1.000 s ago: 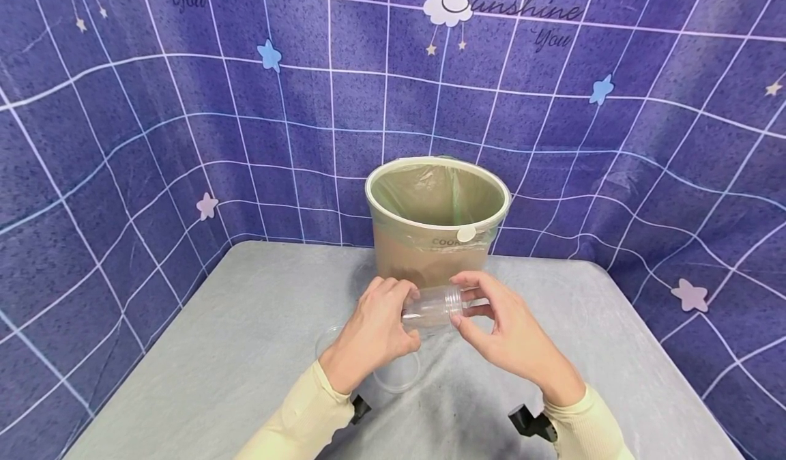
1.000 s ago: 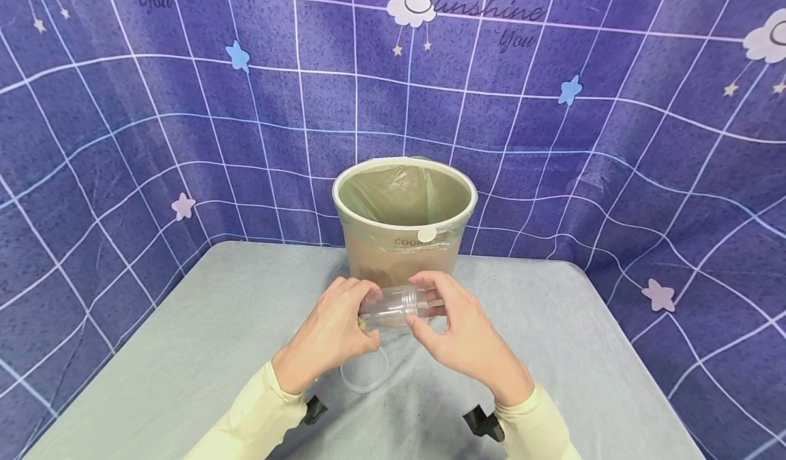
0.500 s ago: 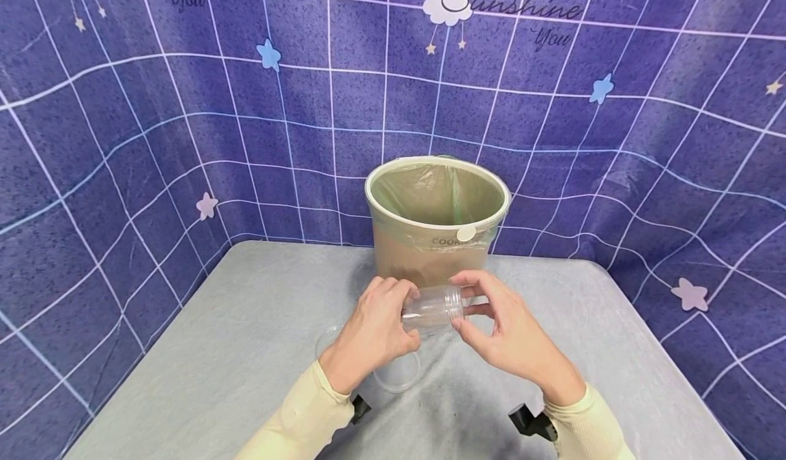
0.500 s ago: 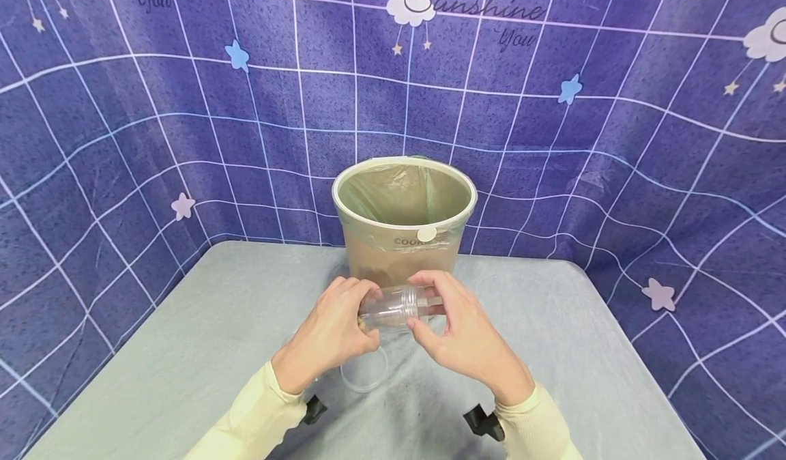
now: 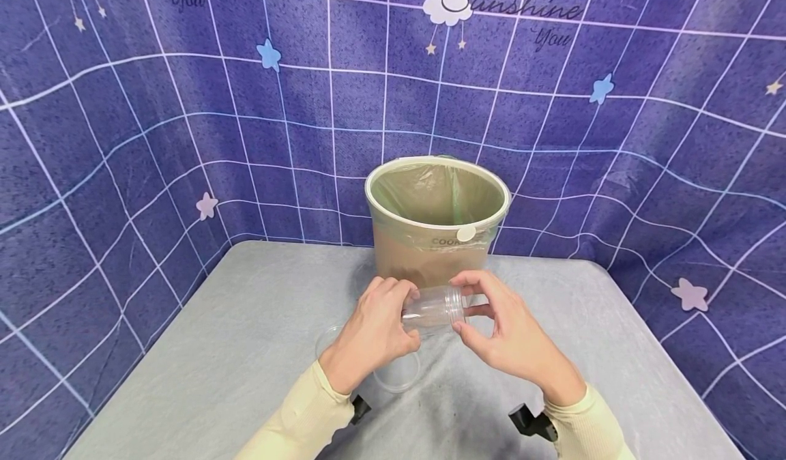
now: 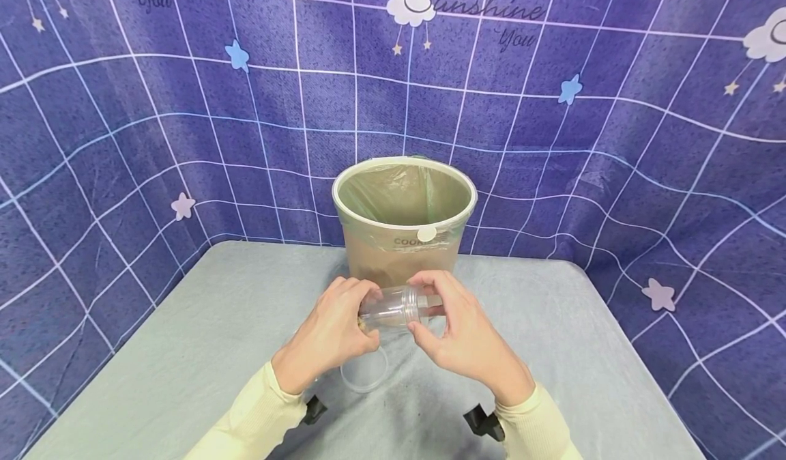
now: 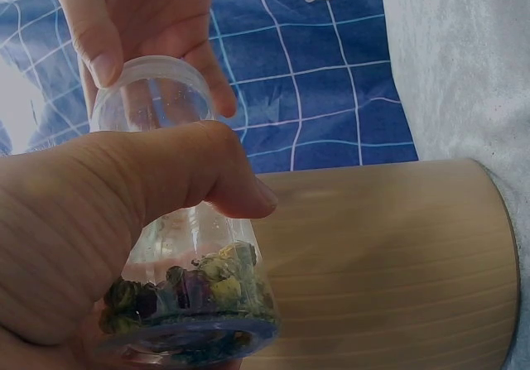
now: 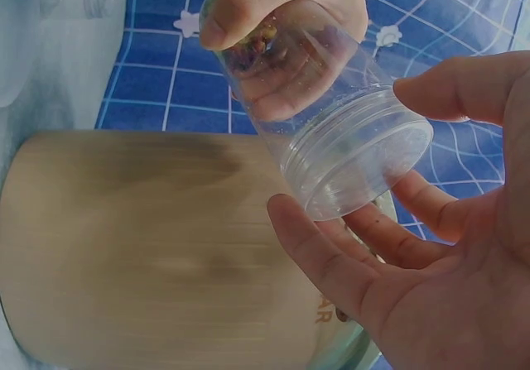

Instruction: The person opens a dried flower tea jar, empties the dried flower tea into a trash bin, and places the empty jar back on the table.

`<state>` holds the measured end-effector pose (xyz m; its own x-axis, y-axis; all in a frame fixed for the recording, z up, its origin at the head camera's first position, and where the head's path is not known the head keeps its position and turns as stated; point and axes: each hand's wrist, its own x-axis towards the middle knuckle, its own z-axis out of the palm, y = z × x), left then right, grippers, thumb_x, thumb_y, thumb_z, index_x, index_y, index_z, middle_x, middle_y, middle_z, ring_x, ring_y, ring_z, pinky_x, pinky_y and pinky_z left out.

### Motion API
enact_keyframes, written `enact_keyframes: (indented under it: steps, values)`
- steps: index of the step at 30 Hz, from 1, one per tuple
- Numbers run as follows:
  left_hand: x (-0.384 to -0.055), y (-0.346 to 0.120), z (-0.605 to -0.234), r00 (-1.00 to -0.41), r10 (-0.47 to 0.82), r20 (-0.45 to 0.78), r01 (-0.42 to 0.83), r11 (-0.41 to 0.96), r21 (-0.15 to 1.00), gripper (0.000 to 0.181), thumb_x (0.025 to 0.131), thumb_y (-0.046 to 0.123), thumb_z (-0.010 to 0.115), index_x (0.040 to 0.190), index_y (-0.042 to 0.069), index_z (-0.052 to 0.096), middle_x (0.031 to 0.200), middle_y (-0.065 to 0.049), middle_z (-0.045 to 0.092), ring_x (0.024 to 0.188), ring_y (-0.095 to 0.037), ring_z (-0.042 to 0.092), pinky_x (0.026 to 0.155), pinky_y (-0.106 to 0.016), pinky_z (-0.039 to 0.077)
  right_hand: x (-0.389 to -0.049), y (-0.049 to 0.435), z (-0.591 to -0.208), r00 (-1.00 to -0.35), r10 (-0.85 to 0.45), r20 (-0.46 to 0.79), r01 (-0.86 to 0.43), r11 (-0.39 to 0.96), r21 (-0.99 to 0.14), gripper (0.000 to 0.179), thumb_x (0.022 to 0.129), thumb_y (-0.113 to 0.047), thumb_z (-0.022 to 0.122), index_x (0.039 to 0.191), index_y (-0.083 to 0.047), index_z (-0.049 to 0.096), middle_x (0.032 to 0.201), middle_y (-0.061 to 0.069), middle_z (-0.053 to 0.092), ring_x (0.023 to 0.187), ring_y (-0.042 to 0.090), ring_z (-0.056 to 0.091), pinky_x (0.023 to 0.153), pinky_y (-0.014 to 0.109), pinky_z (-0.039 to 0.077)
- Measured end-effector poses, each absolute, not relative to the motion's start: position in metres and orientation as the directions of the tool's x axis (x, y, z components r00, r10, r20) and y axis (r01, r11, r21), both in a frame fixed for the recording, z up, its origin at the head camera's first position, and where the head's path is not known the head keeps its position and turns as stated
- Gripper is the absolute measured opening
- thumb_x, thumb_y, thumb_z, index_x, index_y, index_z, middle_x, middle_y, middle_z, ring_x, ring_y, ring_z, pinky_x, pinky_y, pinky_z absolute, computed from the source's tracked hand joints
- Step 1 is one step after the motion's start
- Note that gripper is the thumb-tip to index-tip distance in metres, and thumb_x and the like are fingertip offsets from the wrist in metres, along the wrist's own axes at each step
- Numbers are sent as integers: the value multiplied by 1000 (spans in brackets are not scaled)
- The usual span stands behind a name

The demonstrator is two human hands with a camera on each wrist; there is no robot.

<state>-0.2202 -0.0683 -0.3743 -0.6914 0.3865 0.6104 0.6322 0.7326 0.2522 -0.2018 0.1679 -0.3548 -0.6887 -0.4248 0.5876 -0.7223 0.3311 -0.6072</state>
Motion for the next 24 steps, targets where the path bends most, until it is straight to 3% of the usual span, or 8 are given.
enact_keyframes:
  steps: [24]
  values:
    - [-222, -68, -376, -693, 384, 610, 638, 720, 272, 49, 55, 14, 84, 101, 12, 67, 85, 1, 61, 85, -21, 53, 77, -35, 48, -202, 168, -354, -659, -446, 606, -751, 349, -560, 64, 76, 9, 77, 133, -8, 54, 128, 2, 59, 117, 20, 61, 85, 33, 61]
